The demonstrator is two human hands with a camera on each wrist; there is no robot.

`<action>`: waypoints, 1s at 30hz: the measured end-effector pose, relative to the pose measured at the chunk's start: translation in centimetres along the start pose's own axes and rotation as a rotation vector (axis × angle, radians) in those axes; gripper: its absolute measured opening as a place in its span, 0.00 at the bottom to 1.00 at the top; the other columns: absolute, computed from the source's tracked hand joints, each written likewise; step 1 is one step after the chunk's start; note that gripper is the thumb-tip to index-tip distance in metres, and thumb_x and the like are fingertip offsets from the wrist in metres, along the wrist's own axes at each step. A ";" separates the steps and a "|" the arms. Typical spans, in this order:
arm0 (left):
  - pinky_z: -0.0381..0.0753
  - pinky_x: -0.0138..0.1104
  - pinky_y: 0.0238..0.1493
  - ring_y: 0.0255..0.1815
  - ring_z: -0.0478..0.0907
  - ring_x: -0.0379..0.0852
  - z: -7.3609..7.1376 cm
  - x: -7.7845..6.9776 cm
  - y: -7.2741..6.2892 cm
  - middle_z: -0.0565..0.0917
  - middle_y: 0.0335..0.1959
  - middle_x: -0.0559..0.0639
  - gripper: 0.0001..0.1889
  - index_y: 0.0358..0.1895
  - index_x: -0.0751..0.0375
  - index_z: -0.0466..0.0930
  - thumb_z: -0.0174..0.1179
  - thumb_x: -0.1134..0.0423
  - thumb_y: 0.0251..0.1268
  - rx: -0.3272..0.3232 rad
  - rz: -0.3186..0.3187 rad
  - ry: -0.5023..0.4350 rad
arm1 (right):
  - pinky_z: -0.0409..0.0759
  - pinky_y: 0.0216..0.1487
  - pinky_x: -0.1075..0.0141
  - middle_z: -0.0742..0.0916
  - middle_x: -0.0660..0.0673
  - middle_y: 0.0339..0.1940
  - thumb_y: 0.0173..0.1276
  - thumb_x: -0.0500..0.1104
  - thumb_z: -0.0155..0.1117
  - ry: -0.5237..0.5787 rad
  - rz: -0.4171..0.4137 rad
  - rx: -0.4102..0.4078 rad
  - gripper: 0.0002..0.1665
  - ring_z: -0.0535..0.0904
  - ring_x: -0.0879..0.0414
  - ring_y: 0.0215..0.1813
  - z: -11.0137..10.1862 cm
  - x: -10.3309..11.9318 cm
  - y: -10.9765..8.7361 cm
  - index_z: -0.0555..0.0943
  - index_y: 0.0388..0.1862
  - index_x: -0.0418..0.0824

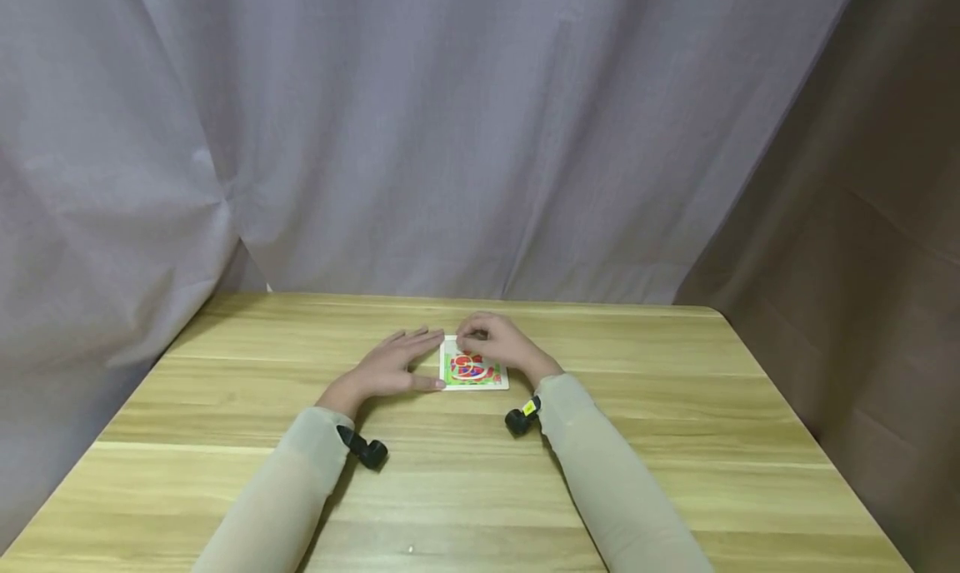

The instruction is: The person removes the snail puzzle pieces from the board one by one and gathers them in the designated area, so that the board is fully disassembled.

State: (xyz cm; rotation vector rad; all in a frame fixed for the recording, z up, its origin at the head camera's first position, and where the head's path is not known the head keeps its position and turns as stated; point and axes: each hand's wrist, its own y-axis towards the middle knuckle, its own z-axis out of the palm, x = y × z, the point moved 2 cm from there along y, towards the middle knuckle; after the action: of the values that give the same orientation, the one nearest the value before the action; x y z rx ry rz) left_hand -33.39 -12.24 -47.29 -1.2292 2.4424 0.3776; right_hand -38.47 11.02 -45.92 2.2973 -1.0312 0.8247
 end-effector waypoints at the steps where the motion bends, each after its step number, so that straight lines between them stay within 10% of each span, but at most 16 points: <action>1: 0.38 0.53 0.80 0.82 0.46 0.51 0.1 0.0 0.0 0.56 0.81 0.47 0.51 0.81 0.49 0.54 0.58 0.28 0.59 -0.001 0.001 -0.001 | 0.78 0.62 0.61 0.86 0.52 0.50 0.71 0.45 0.68 -0.002 0.003 -0.004 0.06 0.79 0.57 0.55 0.0 -0.1 0.0 0.87 0.43 0.47; 30: 0.39 0.53 0.80 0.82 0.47 0.52 -0.4 -0.4 -0.4 0.56 0.80 0.46 0.50 0.81 0.49 0.54 0.59 0.28 0.59 0.004 -0.007 0.007 | 0.77 0.63 0.56 0.88 0.53 0.45 0.65 0.43 0.74 0.072 0.021 -0.012 0.14 0.82 0.57 0.52 -0.2 0.1 -0.2 0.86 0.49 0.45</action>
State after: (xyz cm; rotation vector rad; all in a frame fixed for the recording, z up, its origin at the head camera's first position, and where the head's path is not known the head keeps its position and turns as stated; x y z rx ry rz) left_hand -32.97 -12.32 -46.81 -1.2388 2.4430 0.3668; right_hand -38.37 11.21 -45.76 2.2334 -1.0276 0.9001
